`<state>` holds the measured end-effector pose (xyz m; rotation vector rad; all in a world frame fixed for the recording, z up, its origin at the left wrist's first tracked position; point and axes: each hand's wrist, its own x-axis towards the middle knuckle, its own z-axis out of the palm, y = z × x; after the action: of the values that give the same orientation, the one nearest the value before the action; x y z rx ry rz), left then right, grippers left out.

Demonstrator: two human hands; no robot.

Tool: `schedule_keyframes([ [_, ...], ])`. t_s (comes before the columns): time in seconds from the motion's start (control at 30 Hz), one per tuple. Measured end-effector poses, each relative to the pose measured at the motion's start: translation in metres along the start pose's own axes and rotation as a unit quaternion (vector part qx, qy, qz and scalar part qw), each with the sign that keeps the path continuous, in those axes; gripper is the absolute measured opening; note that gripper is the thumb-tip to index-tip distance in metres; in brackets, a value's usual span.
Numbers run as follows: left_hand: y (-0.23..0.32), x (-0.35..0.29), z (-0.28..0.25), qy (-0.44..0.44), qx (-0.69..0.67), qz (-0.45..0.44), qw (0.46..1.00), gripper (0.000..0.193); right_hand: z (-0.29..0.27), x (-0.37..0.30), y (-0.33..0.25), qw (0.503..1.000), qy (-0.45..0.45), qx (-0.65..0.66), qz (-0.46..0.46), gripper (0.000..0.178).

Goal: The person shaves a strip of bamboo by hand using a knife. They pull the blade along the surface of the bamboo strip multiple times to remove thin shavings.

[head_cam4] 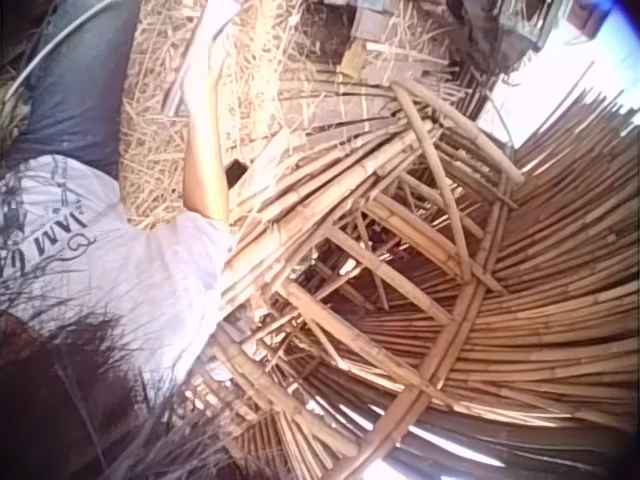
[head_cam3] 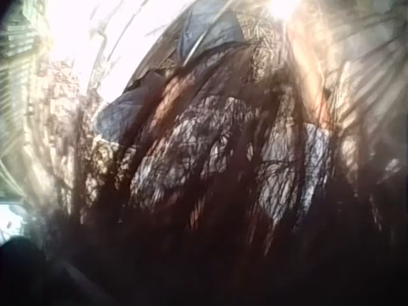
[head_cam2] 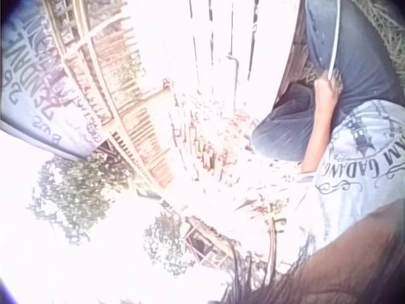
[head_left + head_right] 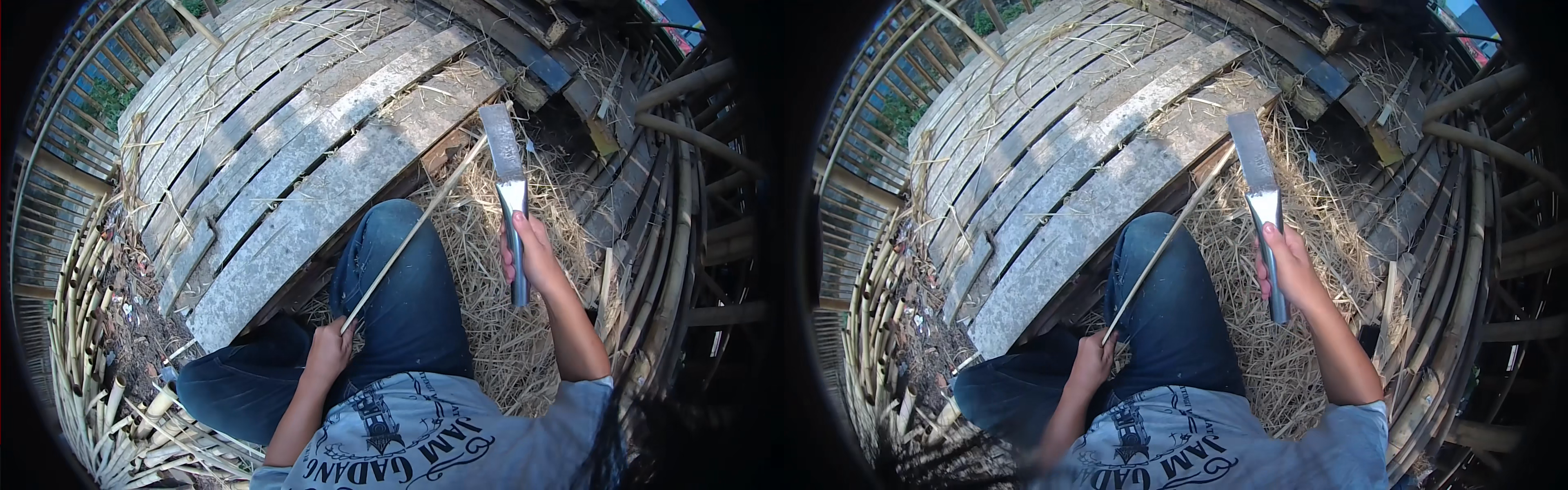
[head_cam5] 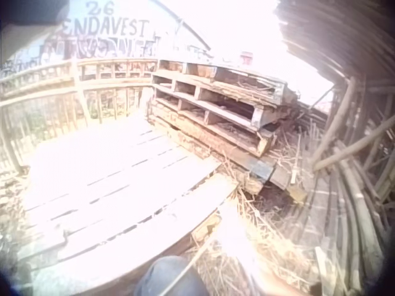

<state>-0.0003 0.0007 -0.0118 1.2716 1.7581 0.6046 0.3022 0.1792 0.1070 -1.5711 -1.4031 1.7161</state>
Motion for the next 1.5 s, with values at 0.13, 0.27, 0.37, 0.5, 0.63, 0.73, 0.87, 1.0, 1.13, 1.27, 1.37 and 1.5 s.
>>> schedule_keyframes([
  [0.13,-0.001,-0.002,-0.007,-0.012,-0.008,-0.032,0.999,0.026,0.018,-0.016,0.013,0.998,-0.063,-0.026,0.017,0.031],
  [0.27,-0.003,0.000,-0.002,0.004,0.012,-0.007,1.000,0.027,0.000,-0.009,0.008,1.000,-0.004,0.006,-0.009,0.033],
  [0.37,-0.004,0.000,-0.001,0.013,0.018,0.005,1.000,0.027,0.011,-0.013,0.015,0.990,-0.093,-0.098,0.039,0.029],
  [0.5,-0.010,0.003,-0.001,0.019,0.024,0.013,0.999,0.028,0.016,-0.020,-0.009,0.963,-0.198,-0.180,0.039,0.034],
  [0.63,-0.007,0.001,-0.001,0.020,0.015,0.002,1.000,0.027,0.018,-0.010,0.004,0.991,0.047,0.100,-0.076,0.029],
  [0.73,-0.012,0.001,0.001,0.011,0.014,0.015,1.000,0.026,0.020,-0.012,0.002,0.998,0.013,-0.057,-0.021,0.028],
  [0.87,-0.007,0.001,-0.001,0.015,0.016,0.008,1.000,0.025,0.023,-0.016,0.002,0.948,-0.129,-0.277,-0.088,0.029],
  [1.0,-0.005,0.001,-0.001,0.022,0.008,0.012,1.000,0.024,0.030,-0.008,0.004,0.994,0.096,-0.021,-0.040,0.028],
  [1.13,-0.009,-0.001,-0.002,-0.011,0.002,0.017,1.000,0.024,0.042,-0.020,0.025,0.942,-0.035,-0.298,-0.149,0.027],
  [1.27,-0.003,-0.002,-0.001,0.006,-0.014,-0.006,1.000,0.028,0.038,-0.019,0.000,0.991,0.042,-0.128,-0.002,0.033],
  [1.37,0.004,-0.002,-0.006,-0.006,-0.019,-0.010,1.000,0.028,0.049,-0.027,0.032,0.987,0.042,-0.153,-0.036,0.035],
  [1.5,-0.002,0.000,-0.003,-0.005,-0.013,-0.008,1.000,0.029,0.072,-0.043,0.017,0.937,-0.073,-0.336,-0.061,0.033],
])
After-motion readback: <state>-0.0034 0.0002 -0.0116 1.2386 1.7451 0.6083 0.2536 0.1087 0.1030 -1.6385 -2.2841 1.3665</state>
